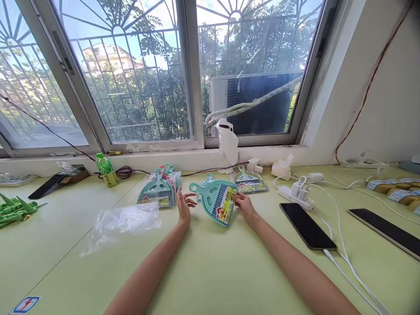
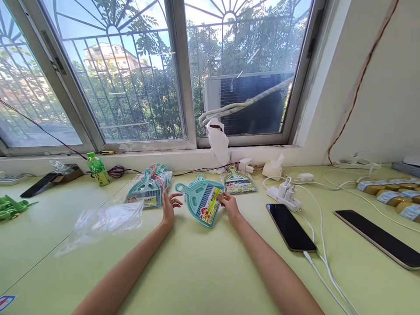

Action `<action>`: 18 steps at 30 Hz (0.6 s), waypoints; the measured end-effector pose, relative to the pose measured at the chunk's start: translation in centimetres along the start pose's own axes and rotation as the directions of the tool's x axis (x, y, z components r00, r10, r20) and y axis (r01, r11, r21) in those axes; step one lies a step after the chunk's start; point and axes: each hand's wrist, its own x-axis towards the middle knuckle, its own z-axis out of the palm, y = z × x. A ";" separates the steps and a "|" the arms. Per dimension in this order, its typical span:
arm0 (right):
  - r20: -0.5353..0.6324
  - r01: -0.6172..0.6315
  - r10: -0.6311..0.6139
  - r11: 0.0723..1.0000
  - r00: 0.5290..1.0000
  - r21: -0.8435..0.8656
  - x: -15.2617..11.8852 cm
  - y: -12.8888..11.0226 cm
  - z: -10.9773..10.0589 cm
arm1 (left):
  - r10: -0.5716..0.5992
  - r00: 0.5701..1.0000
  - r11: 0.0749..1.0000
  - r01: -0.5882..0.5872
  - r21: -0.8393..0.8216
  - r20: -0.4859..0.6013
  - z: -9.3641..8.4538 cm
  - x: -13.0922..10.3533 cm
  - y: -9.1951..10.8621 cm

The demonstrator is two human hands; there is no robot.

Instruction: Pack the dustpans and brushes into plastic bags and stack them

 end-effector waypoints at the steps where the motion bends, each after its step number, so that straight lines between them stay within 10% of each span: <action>1: 0.003 0.003 -0.003 1.000 1.000 -0.003 0.0 0.0 0.0 | -0.032 0.997 0.999 0.030 0.031 0.071 0.3 -0.3 -0.3; 9: 0.018 0.018 -0.017 0.999 1.000 -0.040 -0.1 0.2 0.0 | -0.068 0.899 0.987 -0.004 0.163 0.432 1.6 -1.6 -1.7; 18: -0.232 0.094 -0.127 0.984 0.964 -0.150 0.4 1.1 -0.4 | -0.030 0.996 0.993 0.020 0.119 0.086 0.8 -0.2 -1.5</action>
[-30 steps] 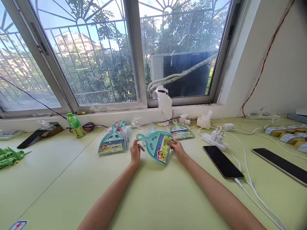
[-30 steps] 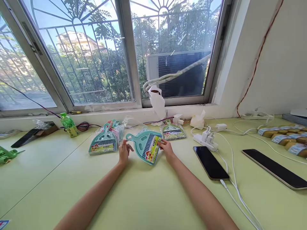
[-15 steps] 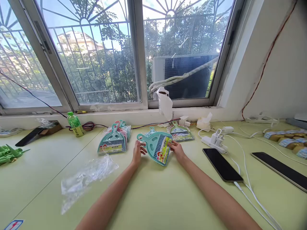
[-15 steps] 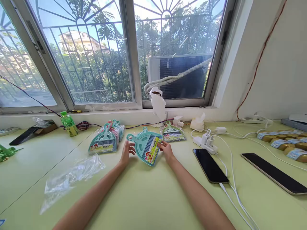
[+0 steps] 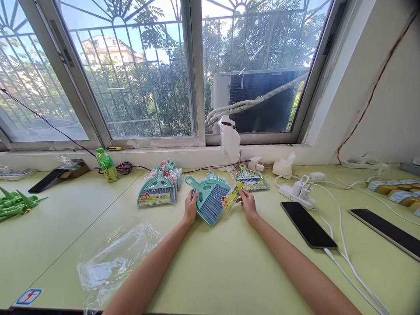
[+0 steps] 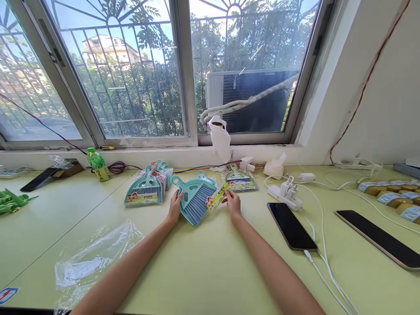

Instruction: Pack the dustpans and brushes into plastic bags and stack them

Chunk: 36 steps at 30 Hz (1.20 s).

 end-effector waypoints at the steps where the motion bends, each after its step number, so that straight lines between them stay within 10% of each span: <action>1: -0.094 0.011 -0.009 1.000 0.995 0.016 0.4 0.0 -0.4 | 0.006 1.000 1.000 -0.006 -0.002 -0.006 0.0 0.1 0.0; 5: -0.449 0.032 0.038 0.989 0.893 0.146 1.9 -1.0 -2.6 | 0.026 1.000 1.000 -0.026 0.009 -0.001 0.0 0.1 -0.1; 9: -0.479 0.060 0.024 0.985 0.878 0.159 1.1 -1.7 -2.5 | 0.056 0.995 0.998 -0.058 0.019 0.078 0.2 -0.2 0.1; 15: -0.149 0.077 -0.090 0.992 0.985 -0.095 -5.3 1.3 3.6 | 0.075 0.976 0.994 -0.089 0.061 0.206 0.2 -0.5 0.4; 22: 0.120 0.556 -0.620 0.580 0.776 -0.595 -7.0 -3.3 2.7 | 0.092 0.979 0.969 -0.130 0.211 0.184 1.2 -2.0 -0.2; 29: 0.458 0.585 -0.458 0.183 0.762 -0.790 -7.8 -5.0 2.7 | 0.000 0.949 0.872 -0.154 0.464 0.314 2.6 -4.3 -0.2; 36: 0.502 0.543 -0.279 0.090 0.819 -0.835 -8.6 -6.0 3.5 | 0.004 0.958 0.857 -0.150 0.492 0.286 2.5 -4.1 0.0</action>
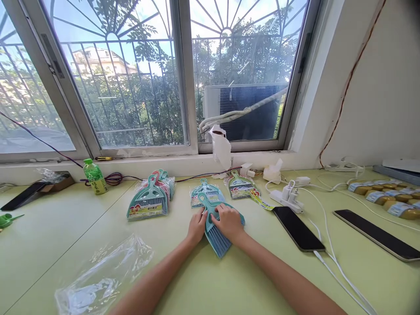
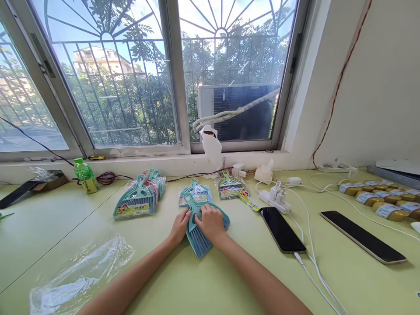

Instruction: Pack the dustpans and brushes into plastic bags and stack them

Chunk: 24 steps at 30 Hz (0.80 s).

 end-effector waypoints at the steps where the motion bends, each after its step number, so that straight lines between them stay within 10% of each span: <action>1: 0.020 -0.014 0.014 1.000 1.000 -0.016 0.0 -0.2 -0.2 | 0.000 1.000 1.000 0.000 0.005 0.001 -0.1 0.0 0.1; 24: 0.196 -0.257 0.189 0.869 0.962 0.423 1.7 2.4 0.8 | 0.047 0.990 0.985 -0.023 -0.169 0.135 0.2 0.1 0.7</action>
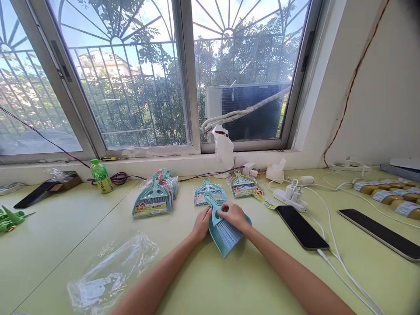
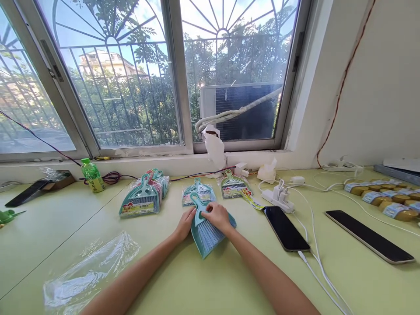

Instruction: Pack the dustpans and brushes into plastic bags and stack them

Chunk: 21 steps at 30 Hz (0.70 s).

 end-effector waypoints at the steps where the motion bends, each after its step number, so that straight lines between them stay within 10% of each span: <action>1: 0.001 -0.001 0.000 1.000 1.000 0.028 0.2 0.1 0.0 | 0.000 1.000 1.000 0.000 0.009 0.003 0.1 0.0 0.0; 7: 0.126 0.008 -0.083 0.861 0.988 0.508 1.4 1.2 -1.9 | -0.087 0.993 0.996 0.089 0.019 -0.080 -0.7 1.0 -1.1; 10: 0.005 0.089 -0.110 0.831 0.994 0.550 1.2 2.5 -5.0 | -0.098 0.975 0.990 0.115 0.076 -0.200 -1.9 1.8 -1.6; 15: -0.158 -0.070 0.063 0.997 0.985 -0.035 -0.1 5.3 -9.2 | -0.008 1.000 0.944 0.000 0.329 0.021 -2.7 1.6 -1.2; 21: -0.087 -0.237 0.226 0.806 0.970 -0.542 -0.2 7.2 -7.9 | -0.058 0.975 0.857 -0.062 0.512 0.215 -2.3 0.9 0.2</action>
